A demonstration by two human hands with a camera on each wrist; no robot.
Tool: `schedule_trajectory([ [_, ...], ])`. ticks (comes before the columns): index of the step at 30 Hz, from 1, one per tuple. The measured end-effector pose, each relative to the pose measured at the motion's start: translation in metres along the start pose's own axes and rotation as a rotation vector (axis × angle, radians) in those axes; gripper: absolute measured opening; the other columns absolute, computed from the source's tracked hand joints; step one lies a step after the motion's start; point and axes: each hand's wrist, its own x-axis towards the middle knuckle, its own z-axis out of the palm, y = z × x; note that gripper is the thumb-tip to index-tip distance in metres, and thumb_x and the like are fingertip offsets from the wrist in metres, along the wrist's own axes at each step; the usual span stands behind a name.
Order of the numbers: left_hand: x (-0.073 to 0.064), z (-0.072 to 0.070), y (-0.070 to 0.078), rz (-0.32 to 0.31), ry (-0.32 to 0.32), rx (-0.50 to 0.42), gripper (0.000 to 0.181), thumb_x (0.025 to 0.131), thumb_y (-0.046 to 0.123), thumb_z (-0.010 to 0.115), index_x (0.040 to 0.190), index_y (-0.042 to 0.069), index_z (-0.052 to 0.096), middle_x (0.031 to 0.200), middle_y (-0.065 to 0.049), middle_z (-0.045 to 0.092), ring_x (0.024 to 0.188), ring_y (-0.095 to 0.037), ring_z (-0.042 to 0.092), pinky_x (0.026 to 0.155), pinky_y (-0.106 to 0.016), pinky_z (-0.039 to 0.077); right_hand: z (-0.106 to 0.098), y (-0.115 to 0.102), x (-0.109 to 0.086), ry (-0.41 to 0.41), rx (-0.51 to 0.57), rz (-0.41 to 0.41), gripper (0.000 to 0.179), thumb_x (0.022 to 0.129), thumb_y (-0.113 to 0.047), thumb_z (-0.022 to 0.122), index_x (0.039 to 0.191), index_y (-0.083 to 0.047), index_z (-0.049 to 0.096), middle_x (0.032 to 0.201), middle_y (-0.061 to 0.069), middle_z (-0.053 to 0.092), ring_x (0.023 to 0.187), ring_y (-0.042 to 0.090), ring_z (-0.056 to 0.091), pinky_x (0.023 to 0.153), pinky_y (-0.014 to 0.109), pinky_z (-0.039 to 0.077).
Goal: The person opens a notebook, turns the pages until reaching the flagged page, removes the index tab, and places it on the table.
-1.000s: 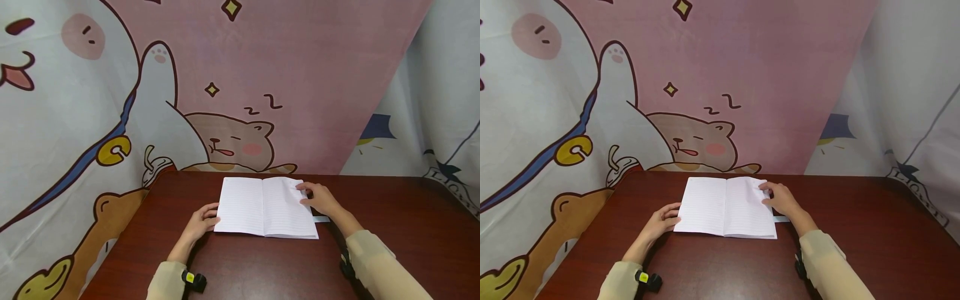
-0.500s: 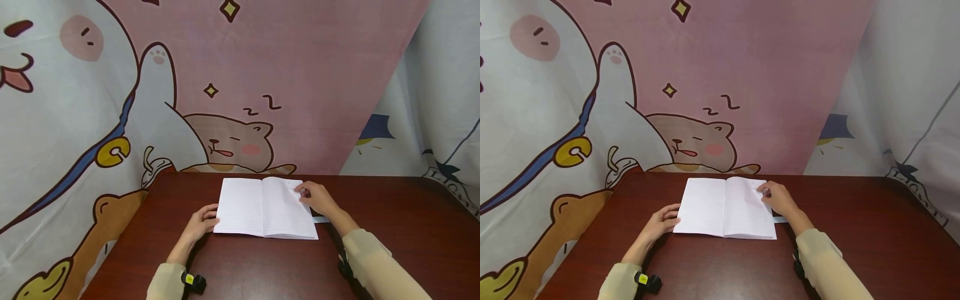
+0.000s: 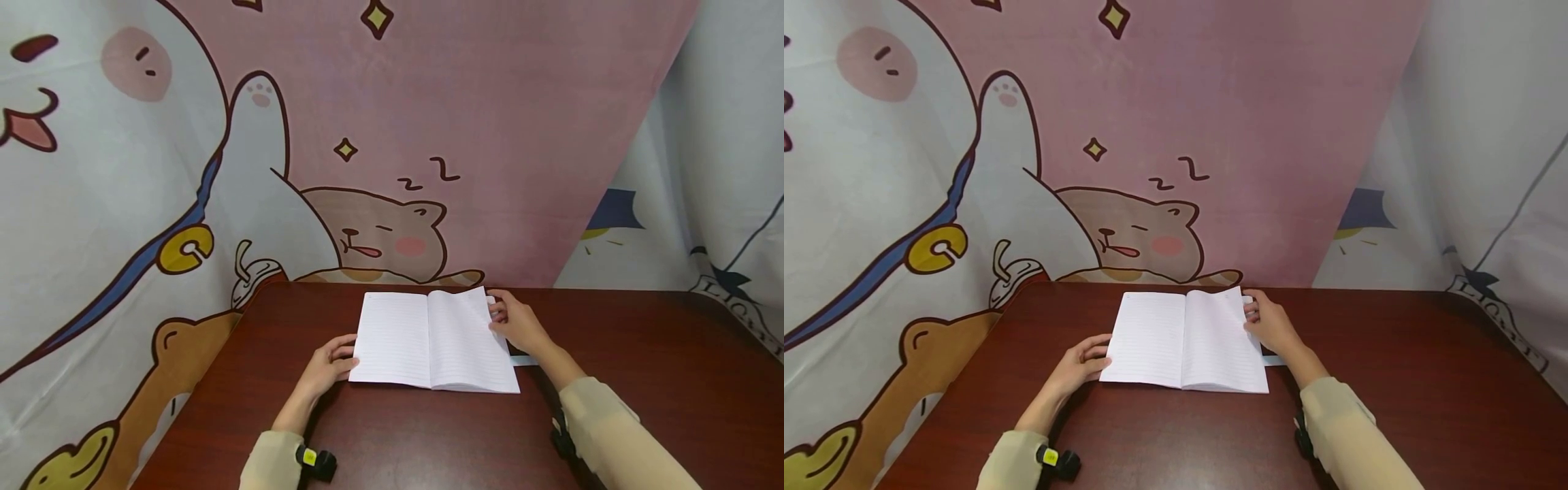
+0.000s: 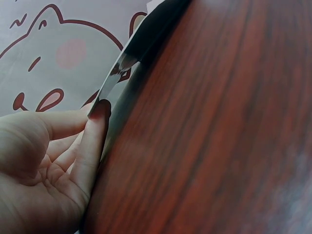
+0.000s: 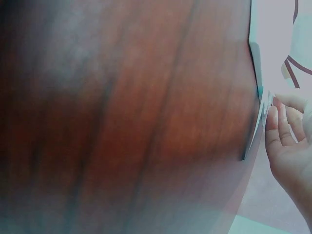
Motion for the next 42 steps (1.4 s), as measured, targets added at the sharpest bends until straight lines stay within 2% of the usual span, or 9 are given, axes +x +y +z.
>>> schedule_trajectory([
  [3,0.0,0.0,0.0,0.002,-0.002,0.0,0.05,0.093,0.003,0.067,0.14,0.002,0.053,0.124,-0.023,0.066,0.088,-0.014,0.07,0.075,-0.03,0.059,0.0,0.0,0.0,0.009,0.011,-0.006,0.059,0.085,0.006,0.071,0.138,0.006,0.047,0.115,0.025,0.07,0.093,0.028,0.066,0.081,0.038,0.057],
  [8,0.0,0.0,0.001,0.007,-0.007,-0.004,0.05,0.093,0.003,0.066,0.141,0.002,0.052,0.125,-0.024,0.065,0.088,-0.013,0.069,0.075,-0.028,0.059,0.001,0.003,0.001,0.033,0.011,-0.006,0.036,0.086,0.005,0.069,0.122,0.001,0.063,0.109,0.021,0.072,0.093,0.027,0.066,0.077,0.032,0.055],
  [11,0.0,0.0,0.001,0.013,-0.011,-0.002,0.05,0.093,0.003,0.065,0.141,0.001,0.051,0.126,-0.026,0.064,0.088,-0.012,0.069,0.075,-0.028,0.059,0.002,0.003,0.001,0.036,0.008,-0.021,0.028,0.088,0.005,0.068,0.116,-0.001,0.068,0.108,0.019,0.073,0.094,0.028,0.067,0.08,0.036,0.056],
  [16,0.0,0.0,0.001,0.012,-0.007,-0.004,0.05,0.093,0.003,0.066,0.141,0.001,0.052,0.126,-0.025,0.065,0.088,-0.013,0.07,0.075,-0.028,0.059,0.002,0.002,0.0,0.023,0.044,-0.058,0.029,0.089,0.005,0.066,0.117,-0.002,0.069,0.113,0.019,0.072,0.099,0.032,0.068,0.086,0.047,0.055],
  [23,0.001,0.0,0.0,0.011,0.0,-0.004,0.049,0.093,0.003,0.066,0.14,0.001,0.052,0.125,-0.025,0.065,0.089,-0.014,0.07,0.076,-0.03,0.059,0.006,0.0,0.0,0.002,0.094,-0.106,0.027,0.09,-0.002,0.07,0.117,-0.003,0.071,0.116,0.017,0.072,0.099,0.031,0.071,0.081,0.028,0.056],
  [26,0.0,0.001,0.001,0.01,0.001,-0.005,0.049,0.093,0.003,0.066,0.14,0.001,0.052,0.125,-0.025,0.065,0.089,-0.014,0.07,0.075,-0.03,0.059,0.007,-0.001,0.001,0.004,0.091,-0.105,0.023,0.093,-0.01,0.069,0.116,-0.007,0.072,0.115,0.015,0.072,0.095,0.027,0.07,0.079,0.025,0.054],
  [31,-0.001,0.001,0.002,0.005,0.008,-0.004,0.049,0.092,0.002,0.066,0.14,0.002,0.053,0.123,-0.024,0.066,0.088,-0.014,0.07,0.074,-0.03,0.059,0.01,-0.005,0.001,-0.005,0.089,-0.097,0.023,0.098,-0.009,0.06,0.117,-0.011,0.073,0.122,0.014,0.069,0.102,0.028,0.065,0.084,0.036,0.053],
  [36,-0.002,0.001,0.002,0.011,0.005,-0.005,0.049,0.093,0.002,0.066,0.14,0.002,0.053,0.124,-0.024,0.066,0.089,-0.014,0.07,0.075,-0.03,0.059,0.012,-0.009,0.001,-0.043,0.109,-0.12,0.04,0.09,0.009,0.05,0.118,-0.008,0.072,0.125,0.016,0.065,0.108,0.035,0.065,0.089,0.048,0.053],
  [42,-0.003,0.001,0.003,0.022,-0.004,-0.001,0.049,0.094,0.003,0.065,0.141,0.0,0.052,0.124,-0.026,0.065,0.088,-0.013,0.07,0.074,-0.029,0.059,0.014,-0.012,0.001,-0.055,0.118,-0.144,0.041,0.087,0.013,0.054,0.119,-0.006,0.071,0.125,0.017,0.063,0.107,0.037,0.066,0.09,0.051,0.055],
])
